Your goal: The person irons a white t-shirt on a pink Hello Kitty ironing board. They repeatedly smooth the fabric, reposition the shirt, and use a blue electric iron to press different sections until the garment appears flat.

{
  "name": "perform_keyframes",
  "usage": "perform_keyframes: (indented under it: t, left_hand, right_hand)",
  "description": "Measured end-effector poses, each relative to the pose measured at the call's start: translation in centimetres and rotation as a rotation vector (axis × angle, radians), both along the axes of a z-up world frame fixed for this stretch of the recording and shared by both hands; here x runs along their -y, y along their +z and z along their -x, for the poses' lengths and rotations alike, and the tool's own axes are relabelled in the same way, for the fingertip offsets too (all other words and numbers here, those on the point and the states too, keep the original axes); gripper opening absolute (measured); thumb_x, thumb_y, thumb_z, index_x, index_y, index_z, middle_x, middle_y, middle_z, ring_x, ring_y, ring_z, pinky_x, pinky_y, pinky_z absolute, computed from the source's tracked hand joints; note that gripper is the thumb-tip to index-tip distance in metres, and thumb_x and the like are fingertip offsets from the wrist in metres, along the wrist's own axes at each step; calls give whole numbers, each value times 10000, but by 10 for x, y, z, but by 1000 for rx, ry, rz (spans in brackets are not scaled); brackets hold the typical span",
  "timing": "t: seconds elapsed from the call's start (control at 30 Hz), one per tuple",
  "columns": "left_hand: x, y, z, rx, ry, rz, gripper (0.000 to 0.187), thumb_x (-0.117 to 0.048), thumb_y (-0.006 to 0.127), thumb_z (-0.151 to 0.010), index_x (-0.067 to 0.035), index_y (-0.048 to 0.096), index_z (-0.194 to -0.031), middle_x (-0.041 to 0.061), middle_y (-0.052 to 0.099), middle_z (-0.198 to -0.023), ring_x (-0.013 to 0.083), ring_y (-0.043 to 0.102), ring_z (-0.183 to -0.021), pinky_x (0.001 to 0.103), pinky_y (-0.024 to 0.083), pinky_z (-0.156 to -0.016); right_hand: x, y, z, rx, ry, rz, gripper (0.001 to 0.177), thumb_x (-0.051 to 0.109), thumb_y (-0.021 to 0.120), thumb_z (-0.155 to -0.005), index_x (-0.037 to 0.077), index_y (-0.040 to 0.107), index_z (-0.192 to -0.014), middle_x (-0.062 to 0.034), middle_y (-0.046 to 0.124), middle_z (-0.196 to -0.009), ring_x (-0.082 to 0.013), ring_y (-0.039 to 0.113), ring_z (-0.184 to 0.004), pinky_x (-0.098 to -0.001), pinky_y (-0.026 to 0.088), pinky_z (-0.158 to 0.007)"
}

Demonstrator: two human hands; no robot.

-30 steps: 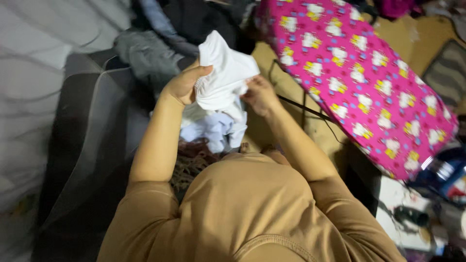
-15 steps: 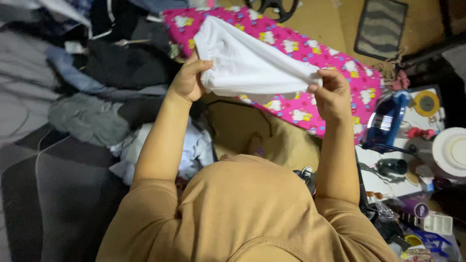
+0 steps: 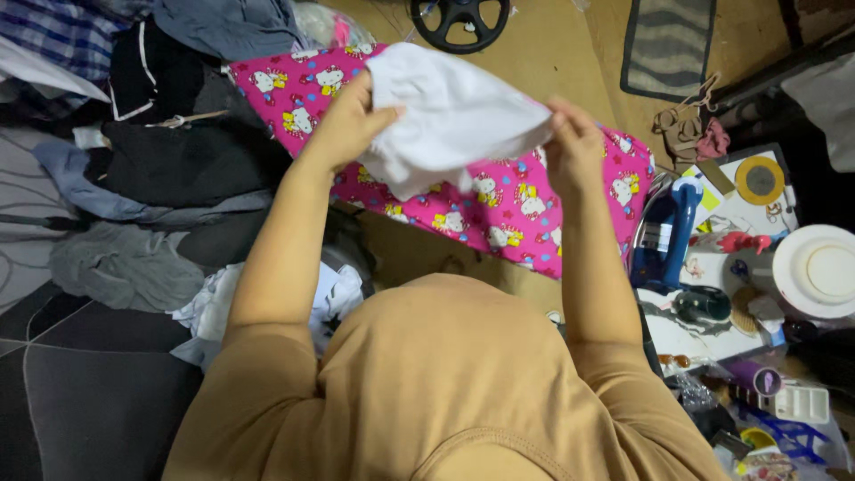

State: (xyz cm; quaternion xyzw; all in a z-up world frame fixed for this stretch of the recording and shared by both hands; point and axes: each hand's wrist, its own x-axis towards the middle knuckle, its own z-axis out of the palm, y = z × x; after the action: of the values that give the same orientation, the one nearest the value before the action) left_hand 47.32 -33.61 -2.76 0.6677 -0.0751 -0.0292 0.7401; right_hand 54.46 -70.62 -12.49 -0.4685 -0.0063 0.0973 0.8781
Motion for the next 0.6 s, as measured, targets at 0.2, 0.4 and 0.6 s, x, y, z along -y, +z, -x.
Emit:
perform_keyframes:
  t: [0.2, 0.4, 0.6]
  left_hand:
    - [-3, -11, -29, -3, 238, 1, 200, -98, 738, -1028, 43, 695, -1163, 54, 755, -994, 70, 654, -839, 236, 528, -744]
    - [-6, -27, -43, 54, 285, 126, 183, -162, 760, -1008, -4, 719, -1092, 29, 765, -988, 64, 672, -887, 230, 550, -824]
    - [-10, -32, -33, 272, -103, 118, 822, -144, 820, -1031, -116, 267, -1639, 85, 614, -1432, 172, 621, -1296, 365, 529, -1124]
  right_hand:
    - [15, 41, -49, 311, -56, 16, 671, -162, 676, -918, -17, 485, -1545, -171, 516, -1601, -198, 579, -1389, -264, 535, -963]
    - [15, 81, -39, 453, 36, 86, 844, -181, 650, -870, 28, 392, -1645, -137, 416, -1719, -190, 466, -1522, -293, 394, -1266]
    - [10, 63, -15, 445, -171, 21, 767, -118, 743, -971, 8, 403, -1647, -136, 442, -1654, -205, 497, -1488, -328, 422, -1268]
